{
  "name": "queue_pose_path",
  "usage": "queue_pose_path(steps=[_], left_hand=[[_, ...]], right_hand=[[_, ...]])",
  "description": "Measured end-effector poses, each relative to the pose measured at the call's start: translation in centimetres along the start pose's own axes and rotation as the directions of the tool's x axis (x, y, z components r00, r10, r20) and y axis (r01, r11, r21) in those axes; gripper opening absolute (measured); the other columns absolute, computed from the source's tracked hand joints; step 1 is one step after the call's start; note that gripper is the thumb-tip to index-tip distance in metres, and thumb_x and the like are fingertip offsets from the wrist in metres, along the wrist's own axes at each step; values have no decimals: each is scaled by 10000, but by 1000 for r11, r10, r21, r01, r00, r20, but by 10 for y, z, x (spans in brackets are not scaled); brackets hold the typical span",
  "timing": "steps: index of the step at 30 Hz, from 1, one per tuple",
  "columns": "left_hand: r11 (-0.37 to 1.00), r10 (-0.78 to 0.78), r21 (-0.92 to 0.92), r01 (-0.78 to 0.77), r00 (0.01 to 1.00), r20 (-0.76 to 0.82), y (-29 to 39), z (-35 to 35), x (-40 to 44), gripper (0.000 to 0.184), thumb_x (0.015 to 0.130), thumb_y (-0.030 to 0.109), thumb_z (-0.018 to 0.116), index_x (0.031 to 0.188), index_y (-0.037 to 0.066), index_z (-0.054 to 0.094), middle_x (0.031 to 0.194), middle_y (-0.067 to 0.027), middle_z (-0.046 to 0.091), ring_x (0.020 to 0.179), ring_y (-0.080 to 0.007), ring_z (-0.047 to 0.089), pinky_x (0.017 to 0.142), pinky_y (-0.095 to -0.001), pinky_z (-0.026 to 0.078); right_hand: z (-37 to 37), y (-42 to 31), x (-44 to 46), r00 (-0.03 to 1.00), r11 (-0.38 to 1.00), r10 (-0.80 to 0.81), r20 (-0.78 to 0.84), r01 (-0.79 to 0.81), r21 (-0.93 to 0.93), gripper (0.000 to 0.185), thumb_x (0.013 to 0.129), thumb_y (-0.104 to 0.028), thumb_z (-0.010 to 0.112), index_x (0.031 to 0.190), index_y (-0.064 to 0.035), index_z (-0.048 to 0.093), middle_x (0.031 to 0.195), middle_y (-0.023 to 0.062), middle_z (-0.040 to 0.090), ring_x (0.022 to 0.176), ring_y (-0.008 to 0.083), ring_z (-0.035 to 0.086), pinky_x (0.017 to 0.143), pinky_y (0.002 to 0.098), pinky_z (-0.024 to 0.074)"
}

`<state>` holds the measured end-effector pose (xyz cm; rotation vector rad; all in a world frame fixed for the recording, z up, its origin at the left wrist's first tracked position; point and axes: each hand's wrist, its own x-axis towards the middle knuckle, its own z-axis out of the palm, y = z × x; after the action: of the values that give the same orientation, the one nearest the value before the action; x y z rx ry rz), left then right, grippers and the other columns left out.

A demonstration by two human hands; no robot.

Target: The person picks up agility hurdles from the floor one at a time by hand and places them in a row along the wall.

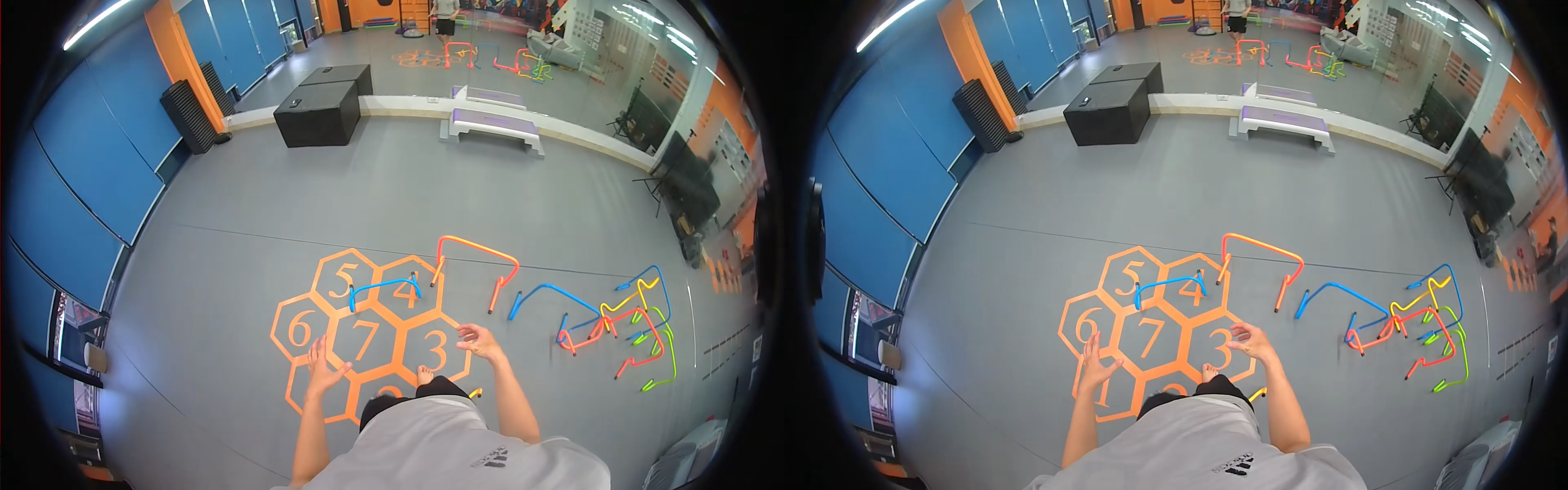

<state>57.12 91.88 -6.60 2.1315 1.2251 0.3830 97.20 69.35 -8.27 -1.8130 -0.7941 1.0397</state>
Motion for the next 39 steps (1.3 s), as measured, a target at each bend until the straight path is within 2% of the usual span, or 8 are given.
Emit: queue_pose_path(steps=[7,15,23,24,28,35,38,39], left_hand=[[996,-76,43,73,996,49,-30,34,108,1115,674,537,815,1551,195,218,1570,-242,190,1454,-435,163,1122,-595,222],[979,-177,-65,195,960,217,-49,100,336,967,705,452,816,1501,190,334,1547,-194,244,1437,-400,201,1122,-548,259],[881,-421,122,456,643,640,-178,271,494,519,844,372,661,1264,70,615,1312,-193,583,1266,-354,515,1067,-450,400],[897,-417,161,411,670,614,-204,301,499,522,853,374,640,1241,26,616,1216,-194,640,1192,-346,574,1032,-411,436],[795,-536,256,550,440,720,-245,365,565,455,823,393,655,1148,74,647,1033,-170,690,970,-308,660,836,-404,509],[837,-355,547,1,763,541,-407,510,579,590,804,392,647,1350,194,544,1208,-87,651,1141,-234,611,972,-473,462],[760,-648,625,177,131,750,-408,520,619,569,797,416,661,1320,202,591,1193,-100,667,1117,-244,628,944,-452,486],[771,-630,617,160,47,775,-400,517,617,548,792,426,667,1291,206,615,1161,-105,678,1090,-258,638,921,-446,498]], right_hand=[[-5,-64,178,968,994,-102,228,108,-13,847,635,-357,886,1350,-142,487,1043,69,639,956,174,601,852,346,496],[-10,-34,347,970,962,218,111,-194,-191,718,658,-420,879,1235,-140,556,871,33,627,825,164,610,803,338,517],[28,96,528,818,830,541,199,-479,-287,304,896,-326,706,1084,-92,659,919,24,680,909,104,608,833,291,487],[44,129,546,829,838,539,149,-545,-1,279,925,-309,660,1082,-79,671,938,11,682,923,107,599,835,294,485],[98,264,649,746,759,630,215,-534,-372,337,837,-312,680,1081,-81,649,1002,62,679,907,147,613,839,322,500],[194,422,763,663,710,612,431,-222,-668,659,731,-343,699,1346,-158,553,1278,89,614,1169,279,584,952,400,486],[190,432,765,506,639,719,476,-214,-739,564,736,-349,689,1256,-142,616,1194,95,656,1116,270,616,929,400,501],[189,427,760,449,618,752,482,-225,-753,528,737,-351,686,1216,-132,643,1157,96,673,1091,266,630,915,400,510]])
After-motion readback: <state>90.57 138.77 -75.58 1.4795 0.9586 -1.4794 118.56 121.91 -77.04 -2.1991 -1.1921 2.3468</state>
